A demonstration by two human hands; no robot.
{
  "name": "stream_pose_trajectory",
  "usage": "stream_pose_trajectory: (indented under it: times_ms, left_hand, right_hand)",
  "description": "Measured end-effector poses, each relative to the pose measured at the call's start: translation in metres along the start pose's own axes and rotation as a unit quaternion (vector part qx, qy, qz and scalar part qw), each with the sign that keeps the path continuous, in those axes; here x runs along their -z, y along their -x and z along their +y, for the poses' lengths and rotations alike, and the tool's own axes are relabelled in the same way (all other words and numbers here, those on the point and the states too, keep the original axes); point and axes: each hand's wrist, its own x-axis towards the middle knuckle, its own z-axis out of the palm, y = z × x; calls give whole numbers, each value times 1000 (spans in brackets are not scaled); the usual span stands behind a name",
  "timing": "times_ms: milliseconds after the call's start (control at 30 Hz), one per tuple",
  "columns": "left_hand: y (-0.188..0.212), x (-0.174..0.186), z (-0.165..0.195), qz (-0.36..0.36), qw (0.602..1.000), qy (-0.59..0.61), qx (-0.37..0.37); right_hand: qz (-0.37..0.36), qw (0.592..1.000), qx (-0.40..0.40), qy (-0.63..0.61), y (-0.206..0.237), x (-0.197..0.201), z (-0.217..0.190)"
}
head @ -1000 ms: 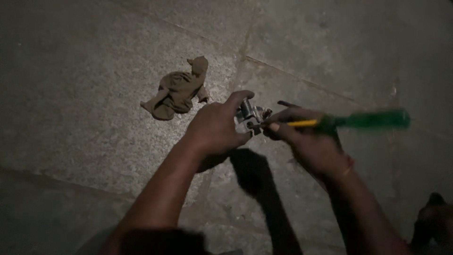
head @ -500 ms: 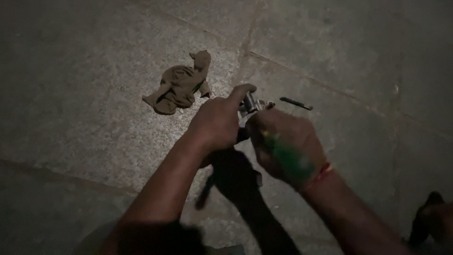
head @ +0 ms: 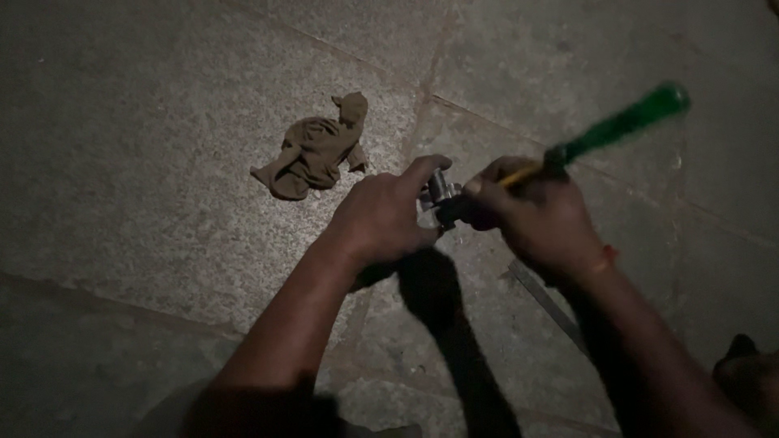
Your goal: The person uses a screwdriver and a metal file to work on a circular mechanical component placed on a tiled floor. They repeatedly pry, scrape, and wipe the part with a cloth while adjusting its position.
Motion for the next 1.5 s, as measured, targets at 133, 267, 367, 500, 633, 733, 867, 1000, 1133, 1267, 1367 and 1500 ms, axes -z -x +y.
stream_pose_trajectory:
  times_ms: [133,267,367,500,633,733,867,1000,1133,1267,1367,1500]
  left_hand:
    - [3,1,0,-7,1000,-7,11]
    - [5,3,-4,17,999,16,-37]
    - [4,4,-5,-23,1000,13,13]
    - [3,2,-6,13,997,56,-45]
    - [0,-1,-3,-9,1000,-21,0]
    - [0,-1,-2,-2,1000,-18,-11]
    - [0,2,1,-17,1000,-17,13]
    - [1,5,4,-16,999,-6,36]
    - [3,9,1,43,995,82,23]
    - [1,5,-1,27,998,34,45]
    - [-3,0,-2,44,999,9,13]
    - [-2,-4,-8,47,999,1,-15]
  right_hand:
    - [-18,932,242,269,6,-1,3]
    - [-57,859,374,345,0,-9,-4]
    - [-71,853,341,389,-9,-13,-14]
    - [-31,929,161,332,-14,-12,-19]
    - [-18,995,-32,94,-16,-4,-13]
    - [8,994,-109,-28,-19,1,-1]
    - [-1,981,-108,-163,-15,4,26]
    - [0,954,-79,-288,-5,1,50]
    - [69,962,24,-264,14,-32,57]
    - [130,950,281,38,33,-49,50]
    - [76,909,375,168,40,-37,42]
    - [54,879,375,291,41,-35,26]
